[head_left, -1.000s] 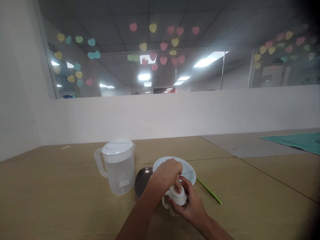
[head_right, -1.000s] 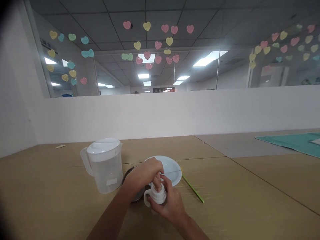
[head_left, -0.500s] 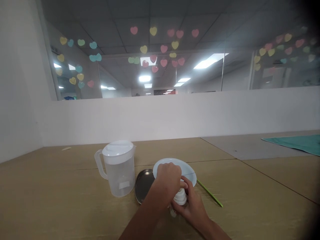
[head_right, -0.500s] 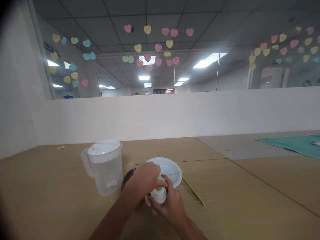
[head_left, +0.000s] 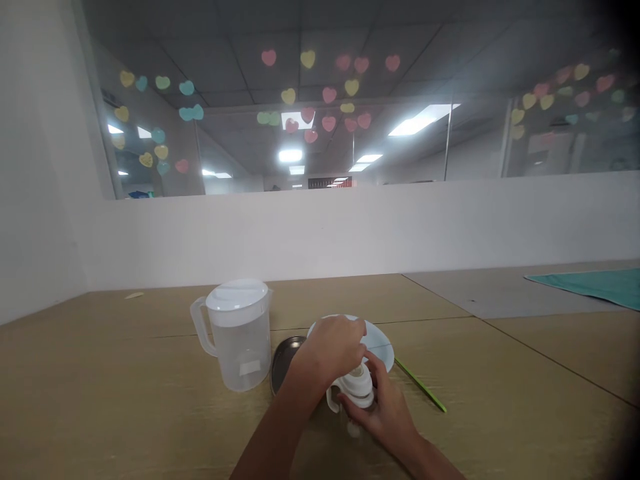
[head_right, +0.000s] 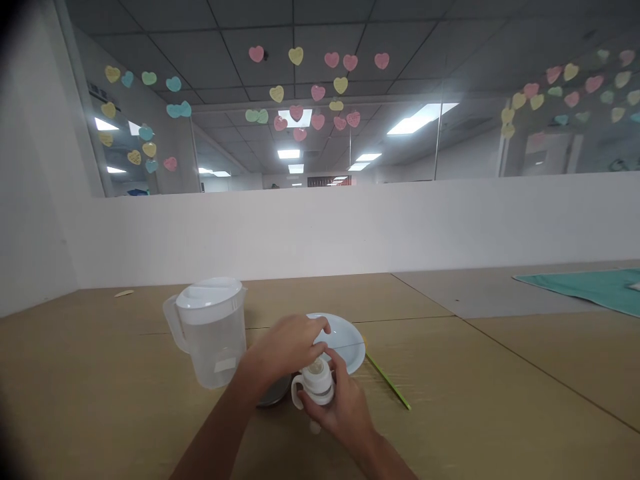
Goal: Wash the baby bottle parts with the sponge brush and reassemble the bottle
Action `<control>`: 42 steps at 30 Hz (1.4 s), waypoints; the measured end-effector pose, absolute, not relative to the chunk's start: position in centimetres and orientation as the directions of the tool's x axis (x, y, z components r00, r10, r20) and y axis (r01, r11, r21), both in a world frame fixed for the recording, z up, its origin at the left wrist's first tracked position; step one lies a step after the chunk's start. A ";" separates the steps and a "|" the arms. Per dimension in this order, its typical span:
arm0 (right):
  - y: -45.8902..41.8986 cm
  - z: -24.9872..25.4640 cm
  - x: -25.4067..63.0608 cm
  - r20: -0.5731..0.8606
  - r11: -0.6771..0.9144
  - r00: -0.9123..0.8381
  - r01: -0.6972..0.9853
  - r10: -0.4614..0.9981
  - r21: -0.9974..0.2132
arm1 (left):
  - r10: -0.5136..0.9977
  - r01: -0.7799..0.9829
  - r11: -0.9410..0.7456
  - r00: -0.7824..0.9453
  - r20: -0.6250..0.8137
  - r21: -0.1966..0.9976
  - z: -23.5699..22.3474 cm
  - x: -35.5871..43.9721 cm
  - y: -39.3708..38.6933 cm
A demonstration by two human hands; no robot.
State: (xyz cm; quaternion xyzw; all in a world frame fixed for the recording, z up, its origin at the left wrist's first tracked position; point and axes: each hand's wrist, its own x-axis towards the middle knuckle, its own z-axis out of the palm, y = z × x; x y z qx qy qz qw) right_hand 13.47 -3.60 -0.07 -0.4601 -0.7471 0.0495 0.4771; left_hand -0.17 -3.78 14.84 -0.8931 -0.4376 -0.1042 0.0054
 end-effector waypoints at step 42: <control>-3.2 -0.4 13.5 0.663 0.539 -0.133 0.707 0.737 -0.458 | 0.524 0.545 -0.781 0.308 0.794 0.305 17.3 -2.2 -4.4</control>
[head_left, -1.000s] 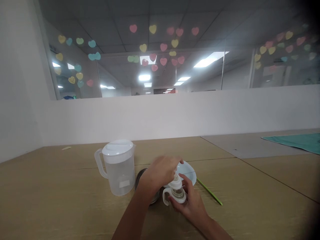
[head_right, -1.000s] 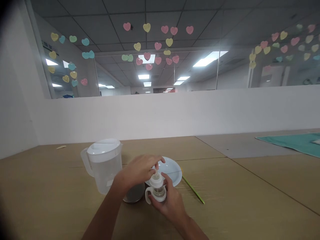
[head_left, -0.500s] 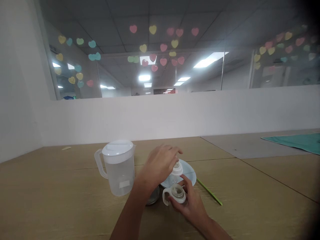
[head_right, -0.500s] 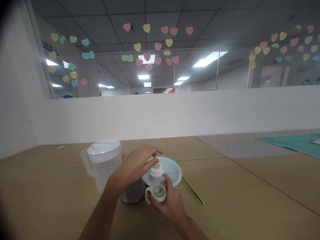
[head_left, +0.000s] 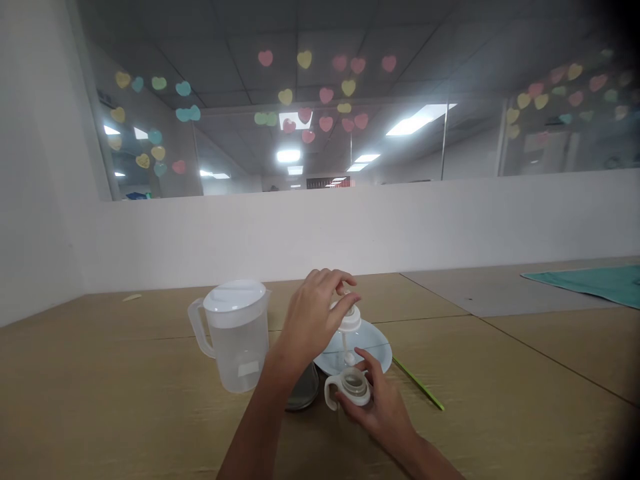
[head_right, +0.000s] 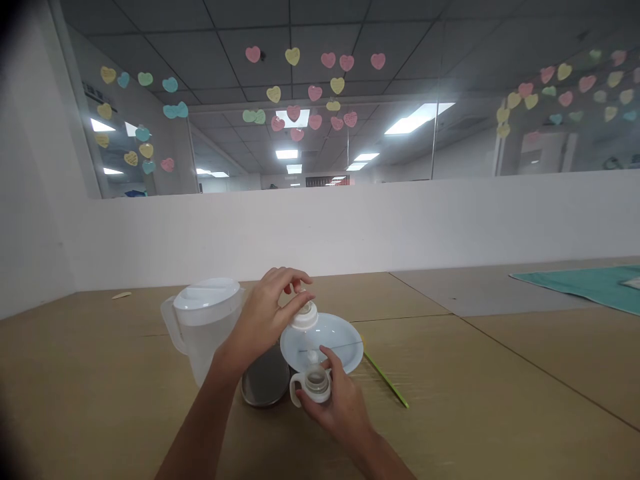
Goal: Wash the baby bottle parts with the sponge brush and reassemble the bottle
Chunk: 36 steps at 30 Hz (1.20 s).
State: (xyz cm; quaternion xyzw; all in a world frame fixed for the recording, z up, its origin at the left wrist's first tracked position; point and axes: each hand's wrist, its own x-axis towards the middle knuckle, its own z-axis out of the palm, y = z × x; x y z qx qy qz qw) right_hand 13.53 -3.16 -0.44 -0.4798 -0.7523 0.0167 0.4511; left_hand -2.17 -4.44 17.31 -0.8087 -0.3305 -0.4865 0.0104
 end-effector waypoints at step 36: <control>-3.4 -0.2 14.1 0.812 0.657 -0.277 0.736 0.513 -0.163 | 0.541 0.393 -0.822 0.310 0.782 0.413 16.2 -1.0 -2.3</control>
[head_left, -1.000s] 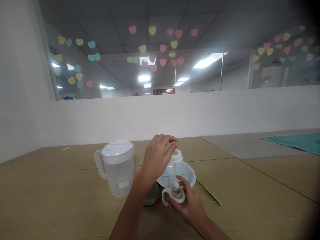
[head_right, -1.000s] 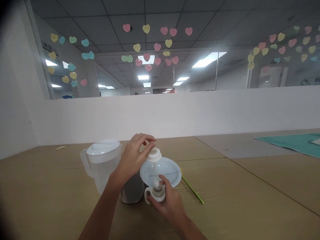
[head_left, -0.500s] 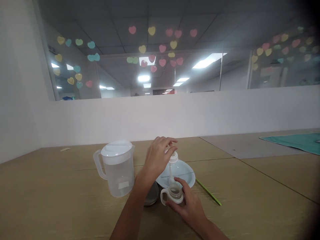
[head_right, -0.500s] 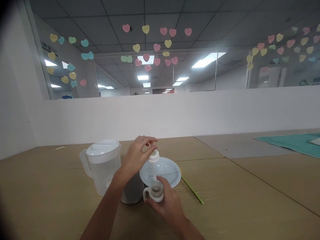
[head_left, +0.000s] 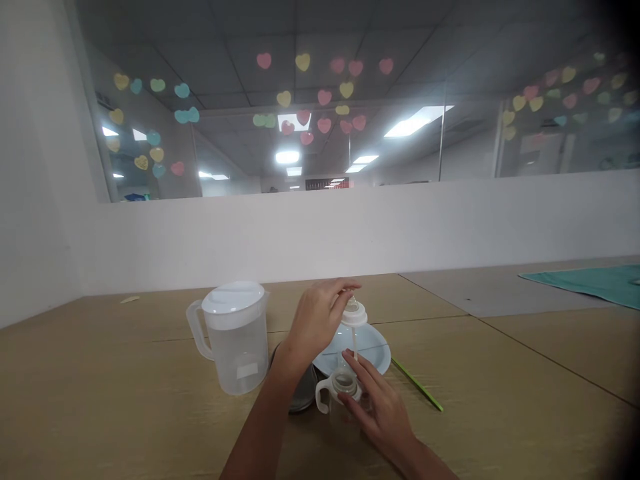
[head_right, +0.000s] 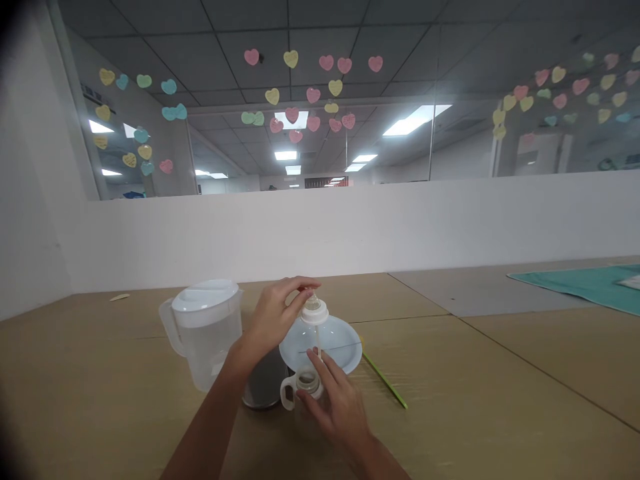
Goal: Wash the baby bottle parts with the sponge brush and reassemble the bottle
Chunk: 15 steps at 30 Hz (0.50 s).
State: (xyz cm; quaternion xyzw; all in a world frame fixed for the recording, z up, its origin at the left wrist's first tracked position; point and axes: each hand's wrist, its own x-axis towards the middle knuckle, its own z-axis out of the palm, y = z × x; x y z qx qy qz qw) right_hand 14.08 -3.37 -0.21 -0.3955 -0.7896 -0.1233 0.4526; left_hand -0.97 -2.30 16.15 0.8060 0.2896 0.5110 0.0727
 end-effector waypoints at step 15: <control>-4.2 0.7 14.1 0.908 0.732 -0.135 0.644 0.397 -0.224 | 0.491 0.480 -0.780 0.068 0.869 0.403 16.1 -1.6 -1.5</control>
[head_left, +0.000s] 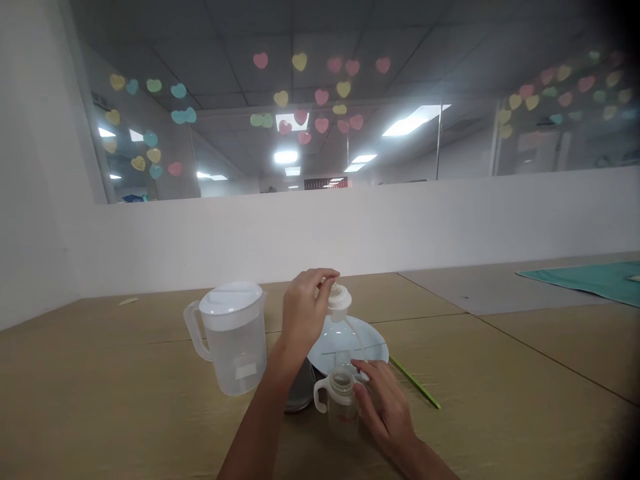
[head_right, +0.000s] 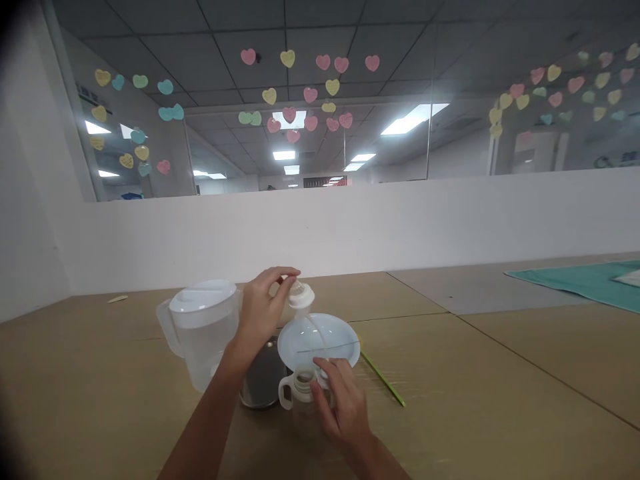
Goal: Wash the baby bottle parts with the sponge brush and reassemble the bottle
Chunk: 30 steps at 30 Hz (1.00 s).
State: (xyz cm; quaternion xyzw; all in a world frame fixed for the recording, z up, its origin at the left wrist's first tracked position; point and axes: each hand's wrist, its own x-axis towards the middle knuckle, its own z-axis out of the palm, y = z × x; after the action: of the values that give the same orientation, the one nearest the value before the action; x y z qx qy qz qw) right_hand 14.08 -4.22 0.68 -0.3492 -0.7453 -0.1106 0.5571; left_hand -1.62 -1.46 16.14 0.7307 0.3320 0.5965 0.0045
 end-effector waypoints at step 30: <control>-1.0 1.1 15.7 0.593 0.350 0.130 0.700 0.795 -0.622 | 0.530 0.618 -0.693 0.087 0.844 0.371 16.3 -3.2 -0.9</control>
State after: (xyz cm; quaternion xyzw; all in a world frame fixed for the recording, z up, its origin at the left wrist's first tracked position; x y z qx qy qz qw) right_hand 15.73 -0.98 1.07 -0.5682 -0.6579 0.0482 0.4919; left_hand -3.16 -0.90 16.31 0.7360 0.3898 0.5521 -0.0401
